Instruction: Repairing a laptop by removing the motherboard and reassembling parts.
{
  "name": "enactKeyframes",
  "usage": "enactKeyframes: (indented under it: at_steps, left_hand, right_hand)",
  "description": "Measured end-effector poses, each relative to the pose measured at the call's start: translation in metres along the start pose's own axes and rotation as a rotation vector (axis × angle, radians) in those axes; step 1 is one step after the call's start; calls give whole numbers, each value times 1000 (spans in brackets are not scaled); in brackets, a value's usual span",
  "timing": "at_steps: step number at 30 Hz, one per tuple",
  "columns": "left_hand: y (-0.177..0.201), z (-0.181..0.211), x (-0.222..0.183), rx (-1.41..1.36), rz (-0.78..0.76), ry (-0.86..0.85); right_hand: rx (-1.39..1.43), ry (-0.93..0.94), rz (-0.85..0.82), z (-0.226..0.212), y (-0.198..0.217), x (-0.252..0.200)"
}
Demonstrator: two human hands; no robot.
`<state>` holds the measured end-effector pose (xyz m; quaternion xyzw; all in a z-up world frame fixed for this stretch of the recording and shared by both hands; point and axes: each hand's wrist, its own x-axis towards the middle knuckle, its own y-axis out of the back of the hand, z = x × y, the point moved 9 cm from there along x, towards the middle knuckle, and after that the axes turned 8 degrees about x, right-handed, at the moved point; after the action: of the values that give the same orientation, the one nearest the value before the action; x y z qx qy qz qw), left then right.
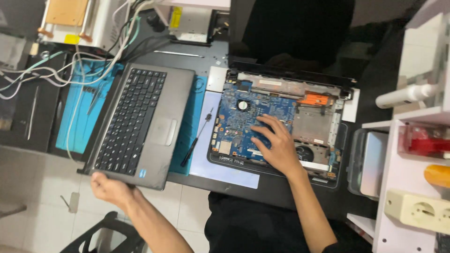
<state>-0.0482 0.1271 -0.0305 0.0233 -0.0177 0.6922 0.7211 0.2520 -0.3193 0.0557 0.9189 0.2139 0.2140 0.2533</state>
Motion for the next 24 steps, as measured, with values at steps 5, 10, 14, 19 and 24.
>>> enactKeyframes:
  at_steps: [5,10,14,19,24]
  left_hand:
    - [1,49,-27,-44,-69,42]
    - [22,48,-9,18,-249,111]
    - [-34,18,-10,95,-584,124]
    - [-139,35,-87,134,-831,198]
    - [-225,32,-126,174,-1026,239]
  right_hand:
    - [-18,32,-2,5,-2,-2]
    - [400,-175,100,31,14,-8]
    - [985,-197,247,65,34,-20]
    - [1422,-370,253,68,56,-34]
    - [1313,-502,321,72,83,-79]
